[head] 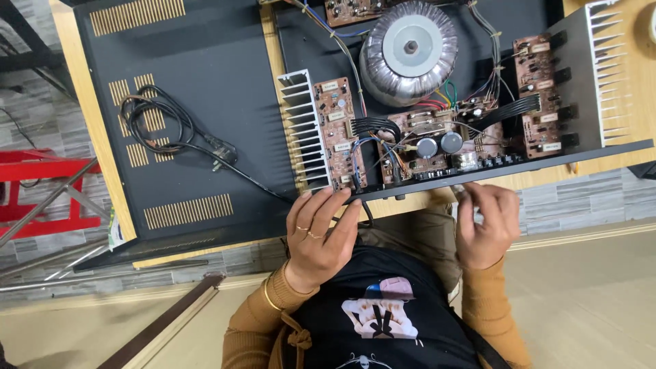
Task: Cleaning the internal components of an audio amplifier using a cotton swab and inspecting the circuitry.
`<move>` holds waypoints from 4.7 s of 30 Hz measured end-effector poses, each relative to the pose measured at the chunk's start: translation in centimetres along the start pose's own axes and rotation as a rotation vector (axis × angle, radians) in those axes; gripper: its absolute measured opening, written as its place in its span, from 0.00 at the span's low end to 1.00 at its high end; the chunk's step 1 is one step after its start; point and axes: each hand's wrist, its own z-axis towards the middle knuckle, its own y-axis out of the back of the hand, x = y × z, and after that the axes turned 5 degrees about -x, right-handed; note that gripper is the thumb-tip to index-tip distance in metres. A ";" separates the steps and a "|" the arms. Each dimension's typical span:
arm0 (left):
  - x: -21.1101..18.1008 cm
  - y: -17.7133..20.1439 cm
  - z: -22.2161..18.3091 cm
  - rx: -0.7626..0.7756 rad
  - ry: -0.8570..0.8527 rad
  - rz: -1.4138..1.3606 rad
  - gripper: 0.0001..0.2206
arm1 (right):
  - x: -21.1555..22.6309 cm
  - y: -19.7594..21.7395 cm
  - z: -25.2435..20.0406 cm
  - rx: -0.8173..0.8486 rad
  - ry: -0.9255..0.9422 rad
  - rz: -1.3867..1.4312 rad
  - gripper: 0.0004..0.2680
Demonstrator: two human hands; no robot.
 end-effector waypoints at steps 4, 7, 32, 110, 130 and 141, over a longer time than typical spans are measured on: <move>0.1 -0.2 -0.3 0.010 0.005 -0.011 0.12 | 0.8 -2.3 -2.1 0.041 -0.072 0.007 0.04; 0.2 -0.4 -0.5 0.017 -0.002 -0.003 0.12 | 1.8 -3.7 -2.2 0.003 0.061 -0.059 0.04; -0.5 1.4 1.4 0.221 0.065 -0.064 0.17 | 1.7 0.6 -1.2 0.227 -0.082 0.282 0.06; -1.6 -2.5 -0.7 0.054 -0.094 0.053 0.14 | -3.6 -2.7 -2.1 -0.268 -0.062 0.014 0.08; -1.4 -3.2 -1.6 -0.007 -0.103 0.042 0.14 | -3.3 -2.7 -3.9 -0.279 -0.385 0.320 0.04; -1.4 -3.1 -1.8 -0.010 -0.092 0.035 0.14 | -5.0 -3.5 -4.6 -0.234 -0.538 0.305 0.03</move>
